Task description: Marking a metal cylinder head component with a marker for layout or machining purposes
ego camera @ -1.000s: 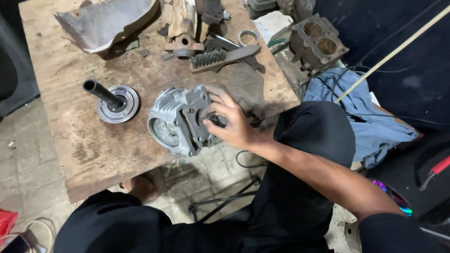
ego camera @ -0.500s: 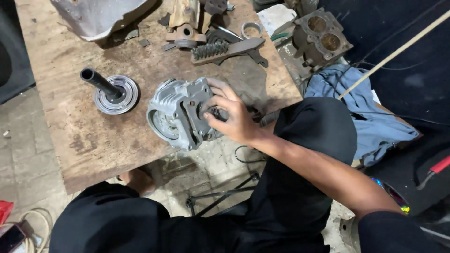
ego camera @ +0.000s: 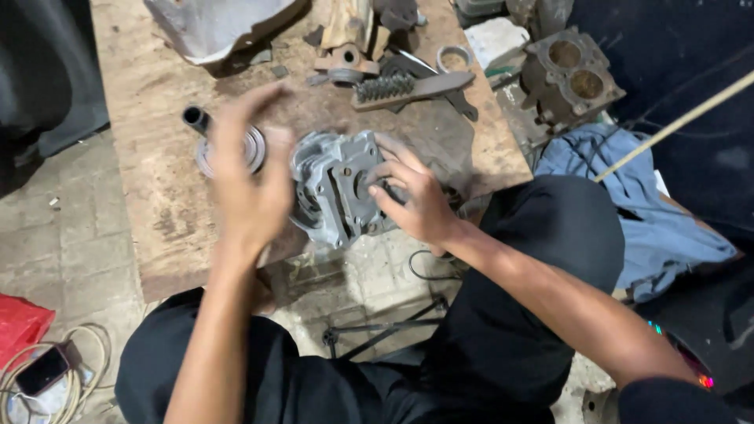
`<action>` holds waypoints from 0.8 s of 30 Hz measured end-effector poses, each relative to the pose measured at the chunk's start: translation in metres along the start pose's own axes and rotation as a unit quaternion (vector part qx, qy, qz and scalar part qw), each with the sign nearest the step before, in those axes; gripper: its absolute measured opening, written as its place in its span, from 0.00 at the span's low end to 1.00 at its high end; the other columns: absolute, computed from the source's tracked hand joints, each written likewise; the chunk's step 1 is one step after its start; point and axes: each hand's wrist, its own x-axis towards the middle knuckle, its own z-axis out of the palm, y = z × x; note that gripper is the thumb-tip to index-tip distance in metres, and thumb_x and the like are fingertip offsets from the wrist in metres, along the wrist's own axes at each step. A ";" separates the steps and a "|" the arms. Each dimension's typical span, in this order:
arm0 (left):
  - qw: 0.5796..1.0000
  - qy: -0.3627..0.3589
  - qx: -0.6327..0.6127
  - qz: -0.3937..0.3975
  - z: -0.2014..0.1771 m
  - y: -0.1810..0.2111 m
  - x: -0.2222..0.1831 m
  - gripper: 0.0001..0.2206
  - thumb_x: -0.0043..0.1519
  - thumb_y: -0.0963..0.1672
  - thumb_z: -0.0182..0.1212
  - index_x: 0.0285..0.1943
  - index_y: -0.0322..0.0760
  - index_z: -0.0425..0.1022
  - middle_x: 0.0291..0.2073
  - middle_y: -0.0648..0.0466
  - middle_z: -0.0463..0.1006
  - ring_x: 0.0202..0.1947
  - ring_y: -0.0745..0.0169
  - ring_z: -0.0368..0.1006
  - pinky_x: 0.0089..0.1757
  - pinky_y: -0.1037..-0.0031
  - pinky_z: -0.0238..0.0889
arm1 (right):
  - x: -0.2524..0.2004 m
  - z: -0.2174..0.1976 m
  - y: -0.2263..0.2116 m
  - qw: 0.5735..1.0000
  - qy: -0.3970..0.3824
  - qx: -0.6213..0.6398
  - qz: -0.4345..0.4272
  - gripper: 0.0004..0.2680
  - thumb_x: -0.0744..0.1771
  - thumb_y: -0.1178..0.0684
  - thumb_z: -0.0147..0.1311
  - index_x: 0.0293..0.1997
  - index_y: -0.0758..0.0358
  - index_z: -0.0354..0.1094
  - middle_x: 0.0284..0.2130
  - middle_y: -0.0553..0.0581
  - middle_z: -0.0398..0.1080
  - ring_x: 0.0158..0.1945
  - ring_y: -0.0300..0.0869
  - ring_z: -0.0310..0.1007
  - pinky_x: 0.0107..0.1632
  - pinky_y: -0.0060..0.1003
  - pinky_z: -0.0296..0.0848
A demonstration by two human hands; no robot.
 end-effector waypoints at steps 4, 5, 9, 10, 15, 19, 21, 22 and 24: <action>0.992 -0.096 -0.010 -0.085 0.016 -0.013 -0.012 0.17 0.68 0.49 0.52 0.62 0.39 0.73 0.54 0.46 0.78 0.60 0.39 0.70 0.64 0.52 0.51 | -0.002 0.005 -0.006 0.998 0.011 0.038 0.041 0.04 0.68 0.62 0.56 0.46 0.66 0.73 0.70 0.73 0.57 0.68 0.70 0.60 0.56 0.52 0.77; 0.991 -0.106 -0.042 -0.072 0.019 -0.003 -0.007 0.16 0.71 0.45 0.48 0.58 0.27 0.73 0.50 0.30 0.78 0.55 0.20 0.70 0.57 0.43 0.58 | 0.000 0.002 -0.006 0.999 0.011 0.034 0.040 0.04 0.69 0.62 0.56 0.46 0.66 0.72 0.70 0.74 0.57 0.68 0.71 0.59 0.55 0.53 0.77; 0.979 -0.169 0.014 -0.110 0.031 -0.030 -0.026 0.15 0.69 0.50 0.53 0.52 0.40 0.80 0.46 0.46 0.82 0.56 0.40 0.74 0.55 0.56 0.65 | 0.004 -0.007 -0.008 1.000 -0.001 0.011 0.023 0.04 0.69 0.61 0.56 0.47 0.66 0.72 0.68 0.74 0.58 0.66 0.72 0.60 0.54 0.54 0.78; 0.978 -0.173 0.018 -0.119 0.034 -0.031 -0.029 0.14 0.66 0.50 0.56 0.52 0.42 0.81 0.46 0.47 0.82 0.54 0.40 0.75 0.53 0.55 0.66 | 0.004 -0.010 -0.002 0.999 -0.009 -0.043 -0.006 0.04 0.69 0.60 0.57 0.47 0.64 0.73 0.63 0.71 0.64 0.64 0.68 0.65 0.53 0.52 0.78; 0.979 -0.176 0.041 -0.095 0.038 -0.035 -0.033 0.16 0.57 0.48 0.60 0.54 0.54 0.82 0.47 0.59 0.83 0.56 0.53 0.76 0.54 0.62 0.66 | 0.010 -0.034 0.012 0.989 0.007 -0.133 -0.071 0.04 0.69 0.57 0.57 0.47 0.61 0.75 0.59 0.66 0.70 0.63 0.64 0.71 0.59 0.54 0.75; 0.987 -0.146 -0.013 -0.066 0.041 -0.034 -0.034 0.15 0.59 0.46 0.53 0.50 0.47 0.83 0.45 0.54 0.84 0.51 0.45 0.77 0.50 0.58 0.69 | -0.005 -0.026 0.040 0.969 0.063 -0.216 -0.107 0.05 0.67 0.53 0.64 0.43 0.58 0.77 0.40 0.59 0.71 0.43 0.59 0.78 0.45 0.46 0.77; 0.989 -0.133 -0.012 -0.061 0.045 -0.040 -0.038 0.14 0.59 0.46 0.53 0.49 0.49 0.83 0.44 0.58 0.84 0.50 0.49 0.78 0.49 0.61 0.70 | -0.007 -0.020 0.041 0.961 0.066 -0.242 -0.117 0.06 0.65 0.53 0.68 0.41 0.60 0.78 0.36 0.61 0.71 0.39 0.60 0.78 0.41 0.46 0.78; 0.991 -0.121 -0.010 -0.050 0.047 -0.043 -0.040 0.13 0.59 0.46 0.53 0.46 0.50 0.83 0.43 0.60 0.84 0.48 0.52 0.78 0.48 0.64 0.71 | -0.006 -0.018 0.039 0.956 0.048 -0.260 -0.129 0.06 0.65 0.53 0.68 0.40 0.60 0.77 0.34 0.60 0.72 0.37 0.58 0.79 0.39 0.44 0.78; 0.993 -0.109 -0.008 -0.038 0.049 -0.044 -0.042 0.12 0.58 0.47 0.53 0.44 0.51 0.83 0.41 0.61 0.84 0.46 0.55 0.79 0.46 0.67 0.71 | -0.002 -0.017 0.033 0.950 0.029 -0.278 -0.142 0.06 0.65 0.53 0.68 0.39 0.61 0.76 0.33 0.59 0.72 0.36 0.56 0.79 0.38 0.42 0.78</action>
